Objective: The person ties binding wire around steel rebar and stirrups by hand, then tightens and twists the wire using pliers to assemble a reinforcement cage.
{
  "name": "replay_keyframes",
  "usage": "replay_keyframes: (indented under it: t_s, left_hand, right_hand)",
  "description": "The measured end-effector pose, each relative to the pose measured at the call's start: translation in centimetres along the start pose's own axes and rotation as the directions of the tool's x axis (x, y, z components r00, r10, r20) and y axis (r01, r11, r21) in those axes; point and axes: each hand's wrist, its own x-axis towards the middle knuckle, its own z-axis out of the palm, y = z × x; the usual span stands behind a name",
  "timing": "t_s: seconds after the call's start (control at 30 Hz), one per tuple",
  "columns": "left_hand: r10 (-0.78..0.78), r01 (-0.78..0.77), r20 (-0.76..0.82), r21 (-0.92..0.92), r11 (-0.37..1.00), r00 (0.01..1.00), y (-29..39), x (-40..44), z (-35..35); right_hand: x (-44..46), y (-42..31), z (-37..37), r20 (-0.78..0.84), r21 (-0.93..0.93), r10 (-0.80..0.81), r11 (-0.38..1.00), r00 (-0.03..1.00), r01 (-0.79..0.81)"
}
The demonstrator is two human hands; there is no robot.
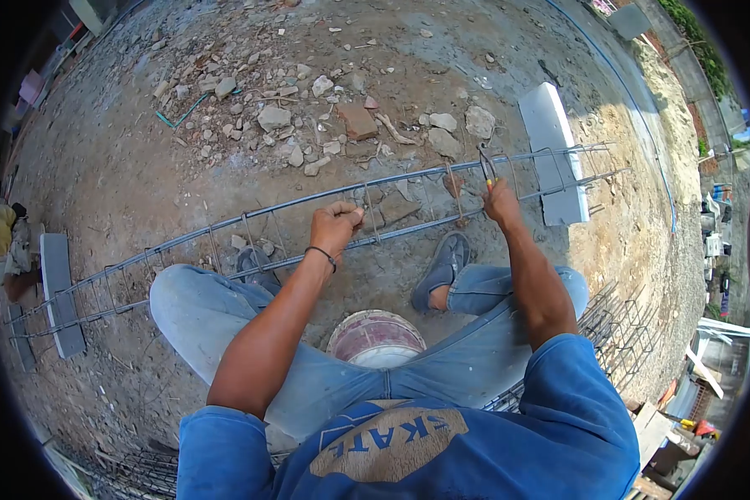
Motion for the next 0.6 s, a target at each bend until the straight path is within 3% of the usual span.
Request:
replay_keyframes:
  t_s: [0.07,0.13,0.17,0.23,0.27,0.33,0.37,0.43,0.47,0.53,0.6]
  left_hand:
    - [0.009,-0.009,0.018,0.000,1.000,1.000,-0.1,-0.1,0.5]
    - [0.012,-0.015,-0.034,-0.077,0.997,0.999,0.0,-0.1,1.0]
    - [0.013,-0.016,-0.037,-0.088,0.996,0.999,0.0,-0.1,1.1]
    - [0.060,-0.064,-0.086,-0.041,0.997,0.995,0.2,0.5,1.2]
    - [0.055,-0.060,-0.087,-0.048,0.997,0.995,0.2,0.7,1.3]
    - [0.079,-0.082,-0.121,-0.020,0.996,0.990,0.3,0.9,1.3]
    - [0.080,-0.082,-0.115,-0.017,0.996,0.990,0.3,0.7,1.4]
    - [0.036,-0.040,-0.133,-0.029,0.999,0.990,0.8,0.4,1.7]
    - [0.047,-0.051,-0.130,-0.030,0.998,0.990,0.9,0.1,1.9]
    - [0.019,-0.037,-0.145,-0.120,0.992,0.989,1.3,0.0,1.8]
    - [0.045,-0.058,-0.143,-0.091,0.994,0.989,1.5,0.4,1.5]
  right_hand:
    - [-0.5,0.3,-0.8,-0.024,0.024,-0.038,0.999,0.999,0.038]
    - [-0.6,0.0,-2.6,-0.179,0.010,-0.167,0.985,0.970,0.172]
    - [-1.2,-1.2,-4.4,-0.177,0.003,-0.177,0.984,0.968,0.180]
    - [-3.5,-5.5,-9.3,-0.138,-0.047,-0.408,0.913,0.903,0.405]
    - [-4.7,-6.9,-11.1,-0.132,-0.052,-0.411,0.912,0.902,0.408]
    - [-6.5,-8.6,-13.3,0.045,-0.195,-0.744,0.648,0.667,0.736]
    - [-6.5,-7.7,-12.9,0.042,-0.197,-0.740,0.652,0.671,0.732]
    - [-5.6,-5.2,-11.4,0.354,-0.380,-0.698,0.501,0.623,0.777]
    - [-5.2,-4.4,-11.1,0.346,-0.389,-0.699,0.500,0.625,0.774]
    - [-3.9,-3.9,-10.3,0.403,-0.500,-0.482,0.595,0.778,0.629]
    - [-4.8,-6.8,-12.0,0.366,-0.415,-0.584,0.594,0.725,0.689]
